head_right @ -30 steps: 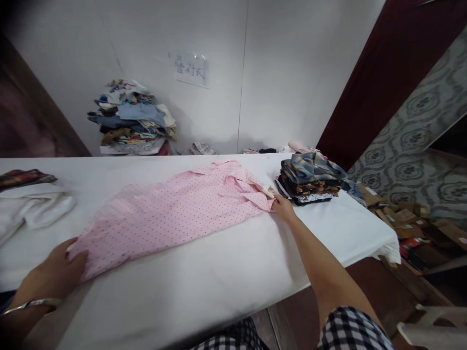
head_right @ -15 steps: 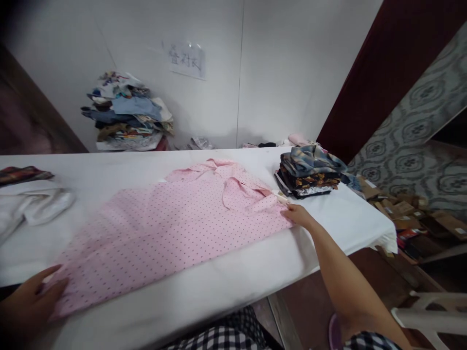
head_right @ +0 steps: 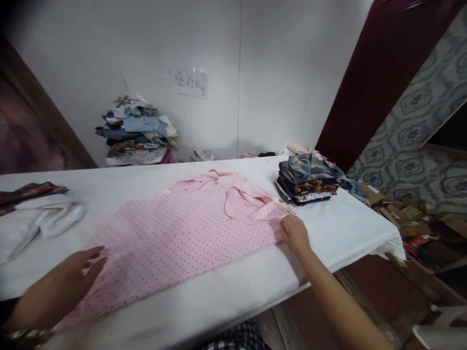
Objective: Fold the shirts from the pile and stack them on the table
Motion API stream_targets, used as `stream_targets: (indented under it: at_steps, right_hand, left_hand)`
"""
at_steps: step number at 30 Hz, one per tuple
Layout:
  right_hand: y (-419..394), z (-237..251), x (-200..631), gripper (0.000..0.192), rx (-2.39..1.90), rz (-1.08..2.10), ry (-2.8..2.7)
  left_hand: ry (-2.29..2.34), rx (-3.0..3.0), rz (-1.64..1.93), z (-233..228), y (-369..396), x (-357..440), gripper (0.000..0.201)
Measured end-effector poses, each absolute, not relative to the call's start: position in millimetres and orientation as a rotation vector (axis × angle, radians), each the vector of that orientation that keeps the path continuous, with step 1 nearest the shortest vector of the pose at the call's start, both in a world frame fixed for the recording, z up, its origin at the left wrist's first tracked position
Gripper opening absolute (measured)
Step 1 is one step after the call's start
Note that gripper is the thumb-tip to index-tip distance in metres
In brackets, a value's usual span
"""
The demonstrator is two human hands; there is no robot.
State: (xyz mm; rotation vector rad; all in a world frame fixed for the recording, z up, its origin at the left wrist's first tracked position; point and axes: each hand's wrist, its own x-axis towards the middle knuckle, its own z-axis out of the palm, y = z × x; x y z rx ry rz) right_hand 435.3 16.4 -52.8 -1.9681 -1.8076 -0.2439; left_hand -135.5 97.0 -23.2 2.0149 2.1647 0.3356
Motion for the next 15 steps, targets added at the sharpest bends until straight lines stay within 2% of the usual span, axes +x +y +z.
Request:
stream_targets:
  at_steps: [3, 5, 11, 15]
  right_hand:
    - [15.8, -52.2, 413.5, 0.023, -1.689, 0.099, -2.023]
    - [22.1, -53.2, 404.0, 0.024, -1.707, 0.231, -2.043]
    - [35.6, -64.1, 399.8, 0.027, -1.926, 0.176, -1.887]
    - [35.1, -69.5, 401.3, 0.029, -1.970, 0.185, -1.851]
  left_hand:
    - [1.870, 2.198, 0.375, 8.6, 111.8, -50.5, 0.042]
    - [1.586, 2.343, 0.367, 21.9, 124.4, 12.9, 0.041]
    - [0.986, 2.778, 0.317, 30.7, 151.0, 195.0, 0.034]
    - [0.883, 2.881, 0.343, 23.8, 155.2, 283.3, 0.036]
